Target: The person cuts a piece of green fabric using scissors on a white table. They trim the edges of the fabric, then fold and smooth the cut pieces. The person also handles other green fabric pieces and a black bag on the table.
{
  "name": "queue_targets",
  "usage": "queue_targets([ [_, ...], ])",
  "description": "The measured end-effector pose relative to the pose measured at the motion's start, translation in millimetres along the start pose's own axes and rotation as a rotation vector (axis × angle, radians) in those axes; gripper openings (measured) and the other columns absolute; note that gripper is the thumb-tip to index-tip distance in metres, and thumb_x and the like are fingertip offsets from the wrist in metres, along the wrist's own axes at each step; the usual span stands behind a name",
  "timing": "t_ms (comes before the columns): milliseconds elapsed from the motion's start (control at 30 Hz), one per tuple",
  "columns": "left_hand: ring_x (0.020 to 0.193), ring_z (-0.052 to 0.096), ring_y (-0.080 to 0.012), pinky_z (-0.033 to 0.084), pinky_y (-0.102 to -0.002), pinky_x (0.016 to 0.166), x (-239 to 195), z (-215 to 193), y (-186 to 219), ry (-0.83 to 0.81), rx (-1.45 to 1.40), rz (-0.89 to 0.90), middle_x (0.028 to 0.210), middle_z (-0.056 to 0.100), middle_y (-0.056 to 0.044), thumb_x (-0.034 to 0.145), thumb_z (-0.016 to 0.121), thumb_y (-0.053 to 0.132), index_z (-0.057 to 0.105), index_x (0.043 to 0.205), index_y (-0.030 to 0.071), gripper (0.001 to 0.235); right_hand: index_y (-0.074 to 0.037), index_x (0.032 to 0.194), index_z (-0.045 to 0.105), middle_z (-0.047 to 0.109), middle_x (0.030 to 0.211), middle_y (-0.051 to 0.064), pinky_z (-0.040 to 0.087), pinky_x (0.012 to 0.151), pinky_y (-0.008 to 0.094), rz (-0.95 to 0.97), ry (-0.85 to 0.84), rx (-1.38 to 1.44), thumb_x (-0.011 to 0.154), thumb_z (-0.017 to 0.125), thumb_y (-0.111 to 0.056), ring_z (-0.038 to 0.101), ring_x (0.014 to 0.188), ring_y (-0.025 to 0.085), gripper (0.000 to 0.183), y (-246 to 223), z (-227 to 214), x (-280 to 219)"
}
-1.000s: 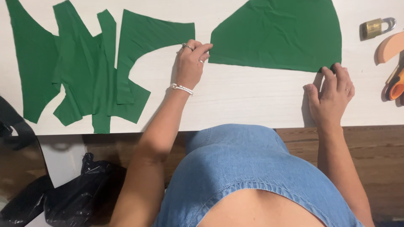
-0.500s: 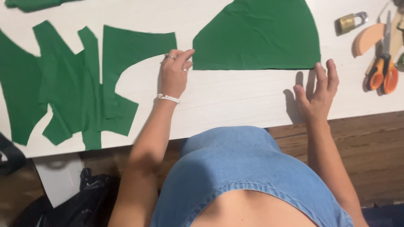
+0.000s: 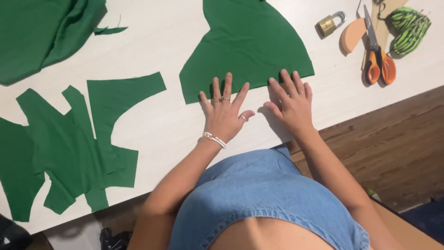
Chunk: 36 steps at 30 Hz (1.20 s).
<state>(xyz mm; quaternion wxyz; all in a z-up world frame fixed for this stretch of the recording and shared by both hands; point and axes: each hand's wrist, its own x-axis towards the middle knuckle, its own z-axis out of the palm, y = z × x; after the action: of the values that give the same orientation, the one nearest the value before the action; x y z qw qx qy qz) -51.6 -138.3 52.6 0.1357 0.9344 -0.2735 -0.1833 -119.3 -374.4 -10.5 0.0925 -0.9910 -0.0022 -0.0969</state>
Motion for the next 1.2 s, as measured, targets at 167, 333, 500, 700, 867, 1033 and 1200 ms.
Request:
queue_targets([
  [167, 0.157, 0.004, -0.0477, 0.009, -0.085, 0.109, 6, 3, 1, -0.060, 0.072, -0.002, 0.174, 0.009, -0.014, 0.097, 0.035, 0.074, 0.024, 0.163, 0.038, 0.076, -0.036, 0.153, 0.053, 0.042, 0.164, 0.003, 0.027, 0.114, 0.058, 0.035, 0.000, 0.004, 0.098, 0.041, -0.078, 0.034, 0.151, 0.033, 0.070, -4, -3, 0],
  [333, 0.156, 0.004, -0.0478, 0.010, -0.087, 0.106, 10, 19, -5, -0.003, 0.100, 0.033, 0.173, 0.010, -0.015, 0.095, 0.032, 0.078, 0.020, 0.163, 0.041, 0.079, -0.037, 0.153, 0.053, 0.040, 0.166, 0.004, 0.025, 0.113, 0.059, 0.059, 0.016, -0.015, 0.098, 0.045, -0.074, 0.030, 0.153, 0.035, 0.066, 2, -1, -3],
  [500, 0.157, 0.000, -0.0451, 0.009, -0.086, 0.107, 8, 18, -4, -0.024, 0.136, 0.005, 0.173, 0.007, -0.014, 0.095, 0.033, 0.078, 0.019, 0.163, 0.042, 0.079, -0.034, 0.153, 0.054, 0.037, 0.166, 0.005, 0.024, 0.113, 0.063, 0.136, 0.012, 0.040, 0.100, 0.044, -0.074, 0.028, 0.153, 0.037, 0.067, 1, -2, -3],
  [700, 0.157, 0.002, -0.0457, 0.009, -0.086, 0.107, 8, 17, -3, -0.033, 0.130, 0.000, 0.173, 0.008, -0.015, 0.095, 0.035, 0.076, 0.019, 0.163, 0.042, 0.078, -0.032, 0.153, 0.054, 0.041, 0.163, 0.006, 0.026, 0.112, 0.065, 0.163, 0.026, 0.046, 0.101, 0.048, -0.071, 0.032, 0.150, 0.038, 0.065, 6, -6, 0],
  [867, 0.157, 0.001, -0.0457, 0.008, -0.087, 0.106, 9, 17, -3, -0.031, 0.111, 0.001, 0.173, 0.008, -0.015, 0.095, 0.037, 0.075, 0.019, 0.163, 0.042, 0.077, -0.033, 0.151, 0.055, 0.041, 0.163, 0.006, 0.024, 0.112, 0.066, 0.186, 0.036, 0.053, 0.101, 0.048, -0.073, 0.031, 0.151, 0.037, 0.065, 9, -4, -4],
  [1033, 0.158, 0.006, -0.0430, 0.008, -0.085, 0.109, 2, 21, -7, 0.026, 0.081, -0.039, 0.174, 0.009, -0.012, 0.095, 0.047, 0.073, 0.027, 0.162, 0.040, 0.077, -0.029, 0.153, 0.056, 0.039, 0.163, 0.014, 0.026, 0.108, 0.070, 0.106, 0.033, 0.147, 0.095, 0.071, -0.051, 0.029, 0.149, 0.045, 0.065, 12, 4, -5],
  [1200, 0.161, 0.005, -0.0353, 0.017, -0.084, 0.112, -4, 42, -12, 0.220, 0.102, -0.053, 0.173, 0.001, -0.002, 0.094, 0.056, 0.081, 0.024, 0.164, 0.042, 0.086, -0.012, 0.156, 0.052, 0.033, 0.165, 0.022, 0.021, 0.118, 0.068, 0.060, 0.115, 0.243, 0.108, 0.059, -0.049, 0.023, 0.153, 0.050, 0.061, 8, -18, -8],
])
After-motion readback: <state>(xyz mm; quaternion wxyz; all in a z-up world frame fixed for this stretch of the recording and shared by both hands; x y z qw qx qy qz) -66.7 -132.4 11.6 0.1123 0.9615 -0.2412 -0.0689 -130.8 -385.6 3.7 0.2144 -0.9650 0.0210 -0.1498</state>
